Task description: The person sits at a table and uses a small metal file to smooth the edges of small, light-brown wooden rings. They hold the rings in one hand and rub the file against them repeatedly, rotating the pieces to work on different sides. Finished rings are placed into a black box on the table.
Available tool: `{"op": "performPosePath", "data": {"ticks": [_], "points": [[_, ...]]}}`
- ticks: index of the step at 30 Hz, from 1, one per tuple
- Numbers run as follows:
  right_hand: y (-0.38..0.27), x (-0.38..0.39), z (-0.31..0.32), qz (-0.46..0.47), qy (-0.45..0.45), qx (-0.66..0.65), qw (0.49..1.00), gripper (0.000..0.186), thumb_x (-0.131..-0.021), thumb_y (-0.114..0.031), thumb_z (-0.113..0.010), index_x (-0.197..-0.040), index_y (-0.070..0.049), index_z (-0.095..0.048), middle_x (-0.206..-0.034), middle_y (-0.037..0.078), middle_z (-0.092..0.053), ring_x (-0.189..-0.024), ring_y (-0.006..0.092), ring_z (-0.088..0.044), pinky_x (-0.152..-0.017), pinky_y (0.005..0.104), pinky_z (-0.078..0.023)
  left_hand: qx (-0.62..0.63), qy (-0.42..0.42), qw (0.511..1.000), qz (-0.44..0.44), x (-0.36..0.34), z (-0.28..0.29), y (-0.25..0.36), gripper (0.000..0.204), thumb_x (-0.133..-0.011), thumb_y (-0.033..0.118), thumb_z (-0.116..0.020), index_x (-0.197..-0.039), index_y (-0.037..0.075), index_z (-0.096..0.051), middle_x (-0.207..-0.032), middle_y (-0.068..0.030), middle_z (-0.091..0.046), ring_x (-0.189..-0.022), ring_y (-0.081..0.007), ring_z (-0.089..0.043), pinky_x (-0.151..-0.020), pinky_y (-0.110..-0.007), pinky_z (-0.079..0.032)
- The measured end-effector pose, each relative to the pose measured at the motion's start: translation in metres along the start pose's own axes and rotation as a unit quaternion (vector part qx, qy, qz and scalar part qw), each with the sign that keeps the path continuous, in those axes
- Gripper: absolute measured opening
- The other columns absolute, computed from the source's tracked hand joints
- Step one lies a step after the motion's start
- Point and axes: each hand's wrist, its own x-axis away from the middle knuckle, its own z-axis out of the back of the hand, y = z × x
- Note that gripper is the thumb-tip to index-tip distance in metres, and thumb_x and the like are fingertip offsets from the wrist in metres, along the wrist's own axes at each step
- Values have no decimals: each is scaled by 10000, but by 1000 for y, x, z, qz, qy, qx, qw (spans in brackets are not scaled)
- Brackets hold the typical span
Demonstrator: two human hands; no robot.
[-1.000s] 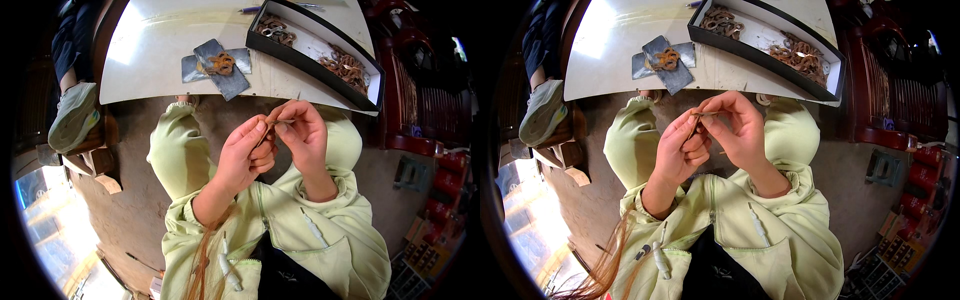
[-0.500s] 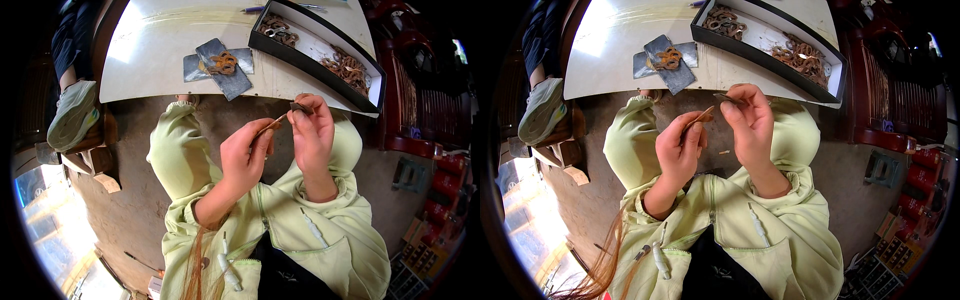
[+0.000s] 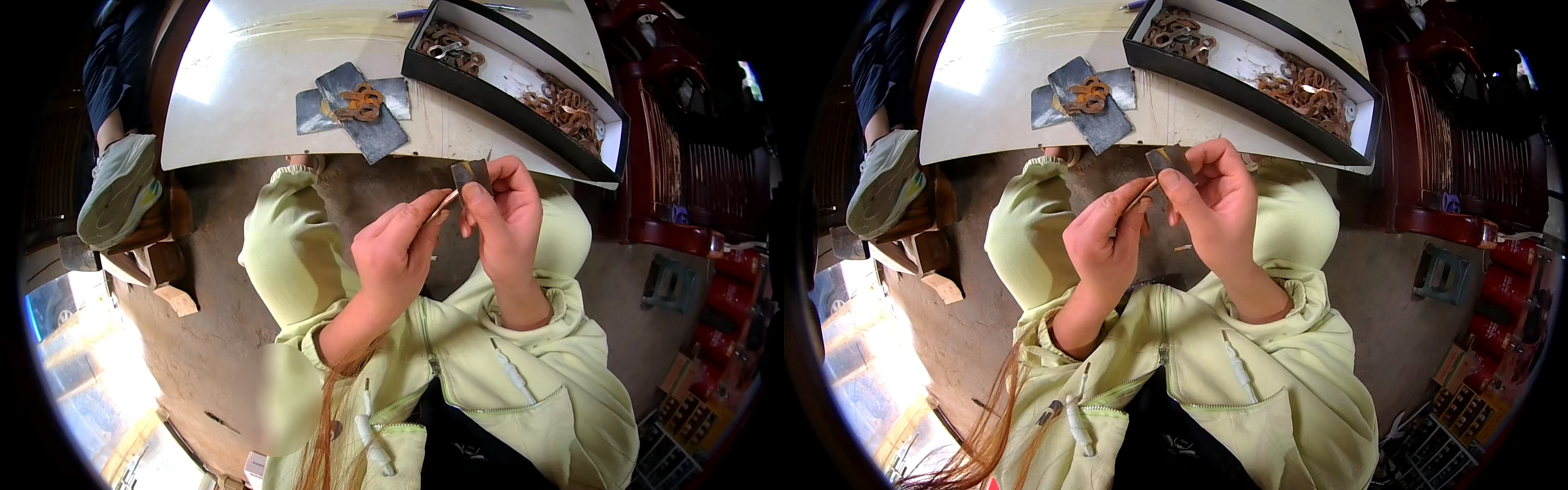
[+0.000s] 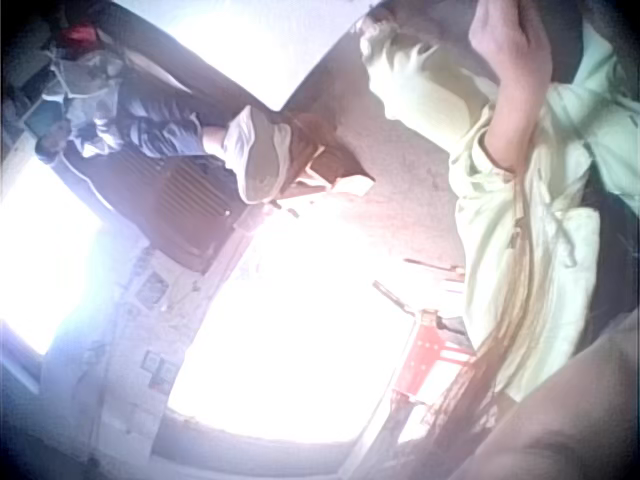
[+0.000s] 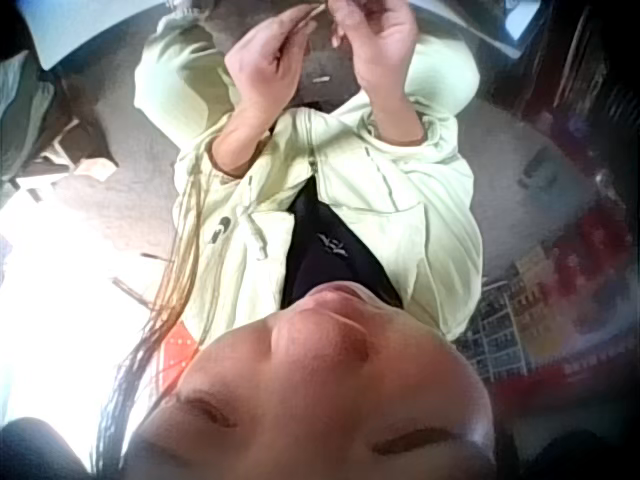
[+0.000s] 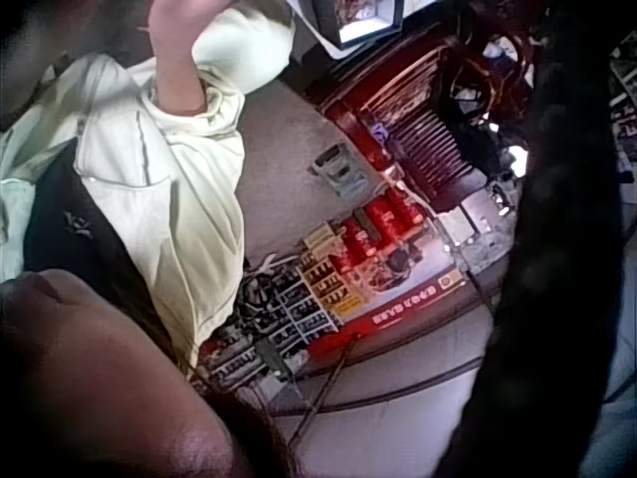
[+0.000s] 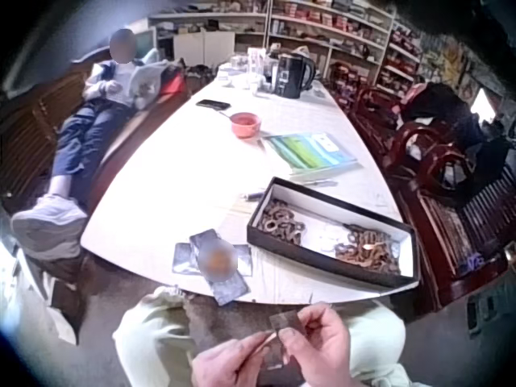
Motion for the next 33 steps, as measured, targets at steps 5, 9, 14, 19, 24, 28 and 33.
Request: {"op": "performPosePath", "data": {"ticks": [5,9,14,19,24,28,33], "points": [[7,6,-3,51,-1,94,994,177,-832,-31,-676,-852,-31,-500,-750,-11,-531,-591,10,-473,-507,160,-385,10,-16,1000,-3,2,-1,-5,160,-839,7,-607,-999,12,-624,-660,-74,-561,-525,-176,-546,-484,-278,-440],[5,1,2,103,27,128,986,172,-830,-19,-675,-829,-27,-503,-773,-13,-523,-631,3,-467,-539,156,-389,-10,-23,999,-34,3,1,-4,147,-853,11,-588,-998,0,-611,-681,-82,-564,-534,-179,-552,-481,-277,-439],[12,7,-3,135,-17,149,979,154,-818,0,-680,-834,-11,-528,-785,6,-530,-673,30,-503,-579,167,-421,6,-24,1000,-4,5,0,-4,137,-879,10,-552,-1002,-18,-605,-699,-82,-560,-530,-157,-535,-479,-263,-422],[9,5,0,129,2,152,980,141,-814,13,-678,-825,-3,-539,-799,20,-548,-694,40,-522,-601,177,-440,49,-12,999,-13,7,-7,-7,162,-930,9,-481,-1039,-50,-585,-746,-76,-561,-531,-104,-499,-465,-234,-391],[10,0,3,138,36,143,979,130,-815,15,-676,-835,2,-548,-787,19,-552,-701,41,-535,-599,179,-447,29,-26,999,-14,5,-5,-6,179,-939,6,-456,-1058,-52,-576,-754,-82,-557,-547,-114,-503,-474,-238,-403],[13,5,-1,124,7,165,978,148,-819,2,-679,-827,-2,-532,-794,14,-559,-691,31,-524,-587,175,-440,6,-29,1000,-8,6,-3,-7,243,-861,-33,-504,-1093,-6,-570,-763,-104,-559,-606,-198,-569,-549,-289,-472],[10,7,-5,118,-5,154,981,152,-825,-5,-675,-822,-12,-523,-768,0,-547,-650,24,-514,-570,172,-436,-11,9,998,-67,5,-5,-11,142,-896,-12,-521,-1010,-56,-593,-717,-92,-558,-558,-144,-526,-498,-249,-427]]}}
